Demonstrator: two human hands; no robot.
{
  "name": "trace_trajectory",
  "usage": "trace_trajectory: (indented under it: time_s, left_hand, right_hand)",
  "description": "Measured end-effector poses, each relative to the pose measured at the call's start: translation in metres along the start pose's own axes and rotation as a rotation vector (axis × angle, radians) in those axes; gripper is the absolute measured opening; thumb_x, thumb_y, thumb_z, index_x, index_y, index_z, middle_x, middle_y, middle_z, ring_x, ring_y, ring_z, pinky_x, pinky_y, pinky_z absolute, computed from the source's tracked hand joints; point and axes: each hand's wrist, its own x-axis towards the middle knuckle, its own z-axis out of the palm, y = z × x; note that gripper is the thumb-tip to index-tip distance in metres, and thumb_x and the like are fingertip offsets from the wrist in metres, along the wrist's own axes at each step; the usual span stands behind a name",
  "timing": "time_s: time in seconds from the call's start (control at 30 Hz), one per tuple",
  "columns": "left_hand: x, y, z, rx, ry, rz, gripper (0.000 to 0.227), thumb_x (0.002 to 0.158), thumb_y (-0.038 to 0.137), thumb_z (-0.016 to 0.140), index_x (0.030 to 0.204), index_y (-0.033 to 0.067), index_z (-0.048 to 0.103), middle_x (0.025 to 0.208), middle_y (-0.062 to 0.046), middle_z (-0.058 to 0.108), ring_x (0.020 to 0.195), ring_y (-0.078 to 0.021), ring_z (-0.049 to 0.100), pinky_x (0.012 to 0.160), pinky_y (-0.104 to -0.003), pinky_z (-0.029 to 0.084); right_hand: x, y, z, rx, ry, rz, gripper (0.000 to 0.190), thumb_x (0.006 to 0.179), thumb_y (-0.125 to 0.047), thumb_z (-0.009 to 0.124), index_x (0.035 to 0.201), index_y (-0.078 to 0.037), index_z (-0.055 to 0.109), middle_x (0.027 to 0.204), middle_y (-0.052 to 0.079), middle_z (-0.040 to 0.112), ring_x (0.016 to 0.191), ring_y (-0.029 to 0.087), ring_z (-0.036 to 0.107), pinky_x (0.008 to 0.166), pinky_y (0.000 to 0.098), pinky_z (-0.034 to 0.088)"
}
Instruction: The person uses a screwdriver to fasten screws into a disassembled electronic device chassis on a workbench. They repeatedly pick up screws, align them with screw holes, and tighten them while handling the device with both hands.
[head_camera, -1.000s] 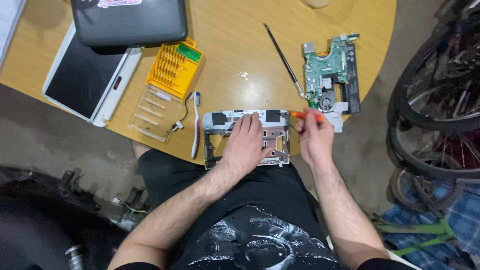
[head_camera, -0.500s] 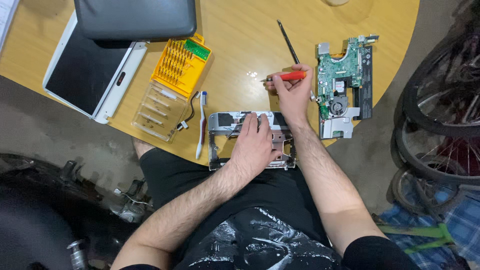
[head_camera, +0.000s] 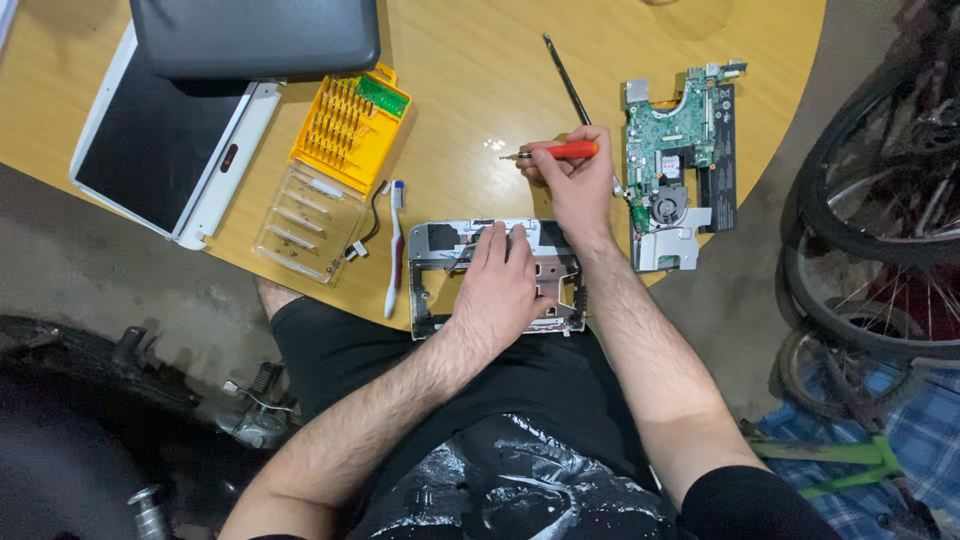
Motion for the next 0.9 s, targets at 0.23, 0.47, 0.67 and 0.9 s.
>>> trace_trajectory:
  time_s: [0.23, 0.47, 0.67, 0.9]
  left_hand:
    - [-0.006, 0.0, 0.003, -0.019, 0.017, 0.005, 0.095, 0.094, 0.075, 0.092, 0.145, -0.0044, 0.083, 0.16, -0.03, 0.069, 0.157, -0.0528, 0.063, 0.143, -0.065, 0.036]
    - [-0.008, 0.0, 0.008, -0.026, 0.035, 0.013, 0.092, 0.097, 0.072, 0.093, 0.151, -0.0007, 0.079, 0.16, -0.031, 0.068, 0.158, -0.054, 0.061, 0.141, -0.066, 0.038]
    - [-0.008, 0.002, 0.011, -0.024, 0.063, -0.01, 0.088, 0.093, 0.072, 0.094, 0.149, 0.0055, 0.081, 0.16, -0.029, 0.07, 0.158, -0.0529, 0.061, 0.139, -0.065, 0.04]
    - [-0.008, 0.002, 0.016, -0.083, 0.072, -0.016, 0.084, 0.096, 0.067, 0.096, 0.147, 0.0027, 0.082, 0.16, -0.03, 0.069, 0.158, -0.0551, 0.061, 0.136, -0.066, 0.04]
  right_hand:
    - [-0.055, -0.03, -0.047, -0.038, 0.084, 0.018, 0.045, 0.12, 0.003, 0.077, 0.14, -0.015, 0.041, 0.124, 0.019, 0.087, 0.098, 0.021, 0.09, 0.088, 0.0308, 0.082]
    - [-0.095, 0.003, -0.083, 0.016, 0.168, 0.009, 0.051, 0.111, 0.007, 0.088, 0.139, -0.011, 0.05, 0.108, 0.02, 0.089, 0.085, 0.022, 0.09, 0.076, 0.0315, 0.079]
    - [-0.124, -0.007, -0.1, -0.087, 0.288, -0.023, 0.047, 0.112, 0.01, 0.086, 0.138, -0.01, 0.053, 0.115, 0.02, 0.087, 0.091, 0.025, 0.09, 0.077, 0.0346, 0.08]
    - [-0.152, -0.012, -0.113, 0.036, 0.39, -0.089, 0.039, 0.106, 0.014, 0.088, 0.122, -0.004, 0.057, 0.118, 0.028, 0.085, 0.092, 0.029, 0.091, 0.085, 0.0353, 0.078]
